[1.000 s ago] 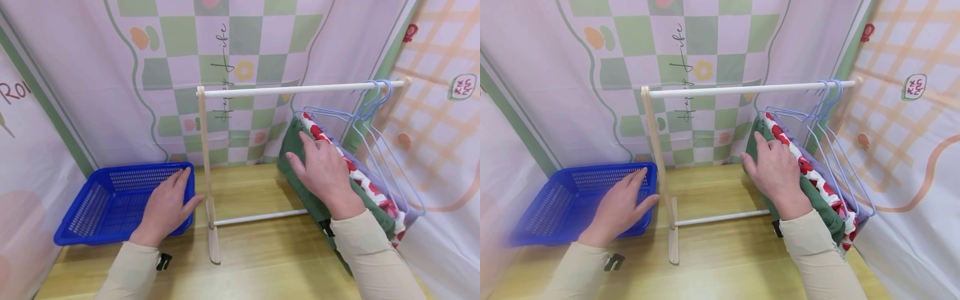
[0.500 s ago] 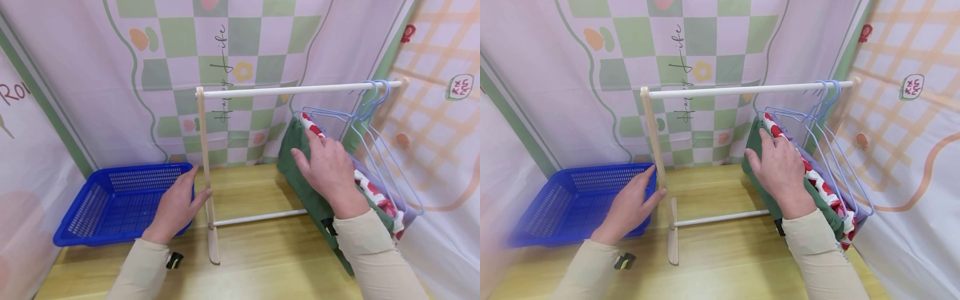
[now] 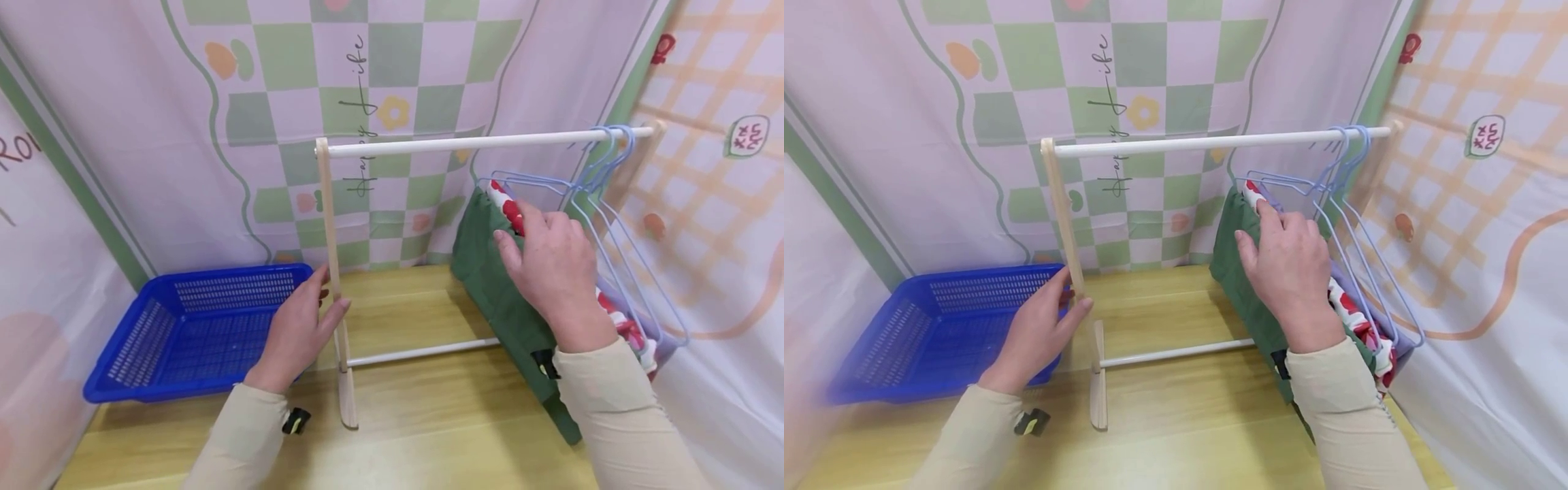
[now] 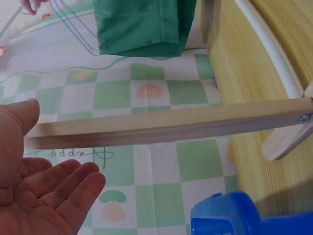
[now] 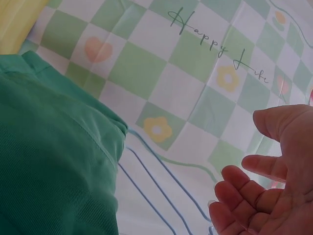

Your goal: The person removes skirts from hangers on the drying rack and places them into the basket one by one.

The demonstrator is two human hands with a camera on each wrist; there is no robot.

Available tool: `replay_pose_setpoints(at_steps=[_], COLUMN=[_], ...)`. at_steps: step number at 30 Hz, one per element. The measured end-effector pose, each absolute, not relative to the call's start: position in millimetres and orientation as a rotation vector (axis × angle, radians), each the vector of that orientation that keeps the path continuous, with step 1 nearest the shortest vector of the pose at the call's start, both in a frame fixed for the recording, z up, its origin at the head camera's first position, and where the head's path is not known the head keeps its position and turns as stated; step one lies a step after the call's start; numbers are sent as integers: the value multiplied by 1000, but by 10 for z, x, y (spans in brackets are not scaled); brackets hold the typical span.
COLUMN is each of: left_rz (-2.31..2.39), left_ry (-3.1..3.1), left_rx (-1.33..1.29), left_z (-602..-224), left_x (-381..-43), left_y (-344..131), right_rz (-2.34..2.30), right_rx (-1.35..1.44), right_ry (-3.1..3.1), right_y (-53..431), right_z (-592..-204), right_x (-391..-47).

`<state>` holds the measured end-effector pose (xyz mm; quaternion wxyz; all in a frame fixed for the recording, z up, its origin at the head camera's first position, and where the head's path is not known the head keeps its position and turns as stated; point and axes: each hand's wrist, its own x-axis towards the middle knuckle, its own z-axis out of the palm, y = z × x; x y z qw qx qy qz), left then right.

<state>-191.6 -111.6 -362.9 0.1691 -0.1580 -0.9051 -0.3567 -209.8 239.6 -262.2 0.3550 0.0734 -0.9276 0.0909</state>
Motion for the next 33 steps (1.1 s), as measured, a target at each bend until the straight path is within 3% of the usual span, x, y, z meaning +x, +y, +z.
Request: replay_pose_setpoints(at_steps=[33], left_rz=[-1191], left_ry=[-2414], left_rx=[-391], left_z=[-3554], left_x=[-1966], left_y=[-965], right_rz=[191], right_rx=[-60], right_ry=[-2265], right_y=[2616], right_z=[-2515], right_x=[-2010])
